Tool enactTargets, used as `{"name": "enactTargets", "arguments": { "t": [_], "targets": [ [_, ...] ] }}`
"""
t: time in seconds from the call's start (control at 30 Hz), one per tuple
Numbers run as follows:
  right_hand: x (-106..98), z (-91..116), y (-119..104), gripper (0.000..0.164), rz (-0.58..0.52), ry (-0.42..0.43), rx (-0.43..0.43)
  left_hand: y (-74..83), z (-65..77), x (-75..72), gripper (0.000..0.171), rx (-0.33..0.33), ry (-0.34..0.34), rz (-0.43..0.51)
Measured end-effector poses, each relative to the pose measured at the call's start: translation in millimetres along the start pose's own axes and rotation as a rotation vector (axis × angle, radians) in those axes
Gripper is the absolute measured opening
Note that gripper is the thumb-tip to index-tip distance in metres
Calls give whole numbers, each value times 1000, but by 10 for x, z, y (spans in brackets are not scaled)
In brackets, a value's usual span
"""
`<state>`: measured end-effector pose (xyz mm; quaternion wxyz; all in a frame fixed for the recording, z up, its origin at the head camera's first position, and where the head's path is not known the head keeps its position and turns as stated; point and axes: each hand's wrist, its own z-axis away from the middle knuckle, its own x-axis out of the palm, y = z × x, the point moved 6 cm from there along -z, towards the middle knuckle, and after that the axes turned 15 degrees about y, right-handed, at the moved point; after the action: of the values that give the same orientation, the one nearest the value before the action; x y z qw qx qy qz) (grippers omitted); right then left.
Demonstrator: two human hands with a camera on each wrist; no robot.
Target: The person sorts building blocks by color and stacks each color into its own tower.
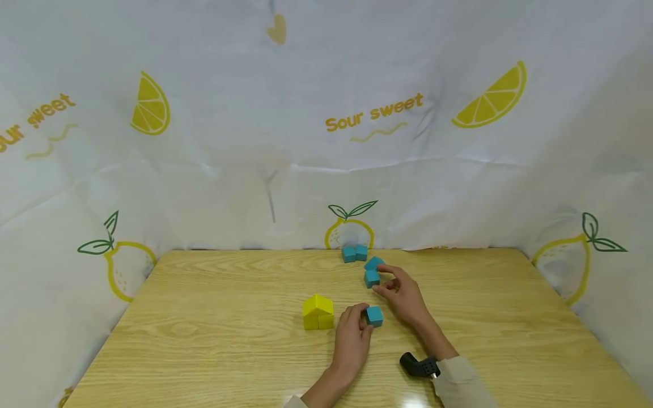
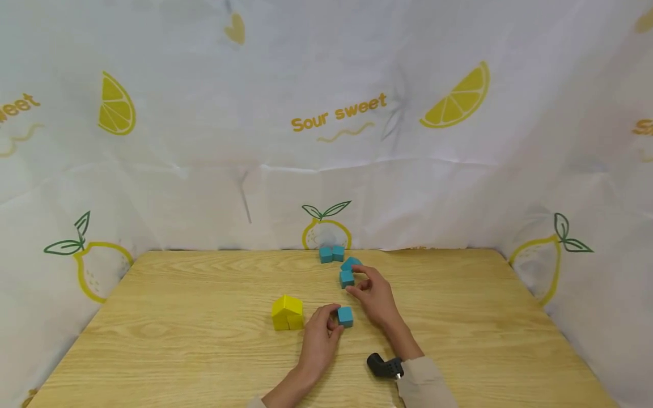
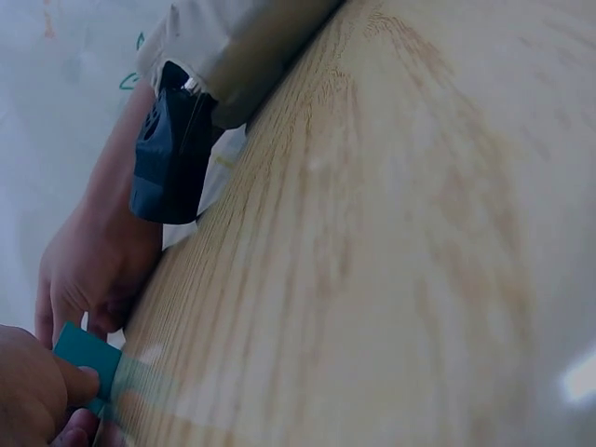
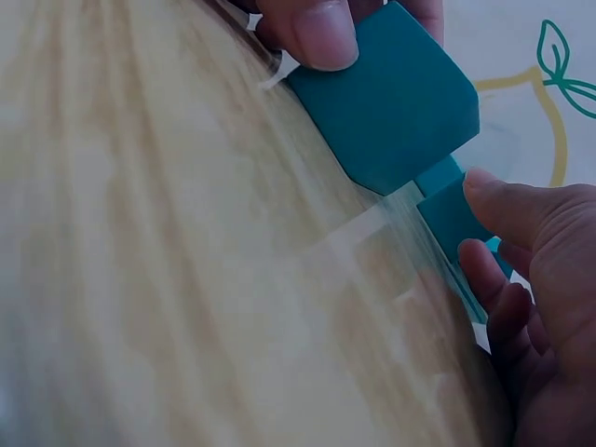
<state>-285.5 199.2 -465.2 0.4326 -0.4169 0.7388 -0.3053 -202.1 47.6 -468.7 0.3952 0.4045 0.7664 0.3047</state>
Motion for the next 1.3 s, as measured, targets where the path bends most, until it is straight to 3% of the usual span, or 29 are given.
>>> {"name": "enactTargets", "arguments": {
  "t": [0.33, 0.43, 0.9, 1.3],
  "targets": [
    [5, -58, -158, 48, 9, -25, 20, 13, -2, 3, 37, 0, -1, 1],
    [36, -82, -57, 48, 23, -22, 2, 14, -10, -4, 37, 0, 6, -1],
    [87, -79, 9, 38, 56, -28, 18, 3, -18, -26, 37, -13, -7, -10],
    [-17, 3, 22, 38, 27, 21, 39, -7, -7, -1, 37, -16, -21, -10]
  ]
}}
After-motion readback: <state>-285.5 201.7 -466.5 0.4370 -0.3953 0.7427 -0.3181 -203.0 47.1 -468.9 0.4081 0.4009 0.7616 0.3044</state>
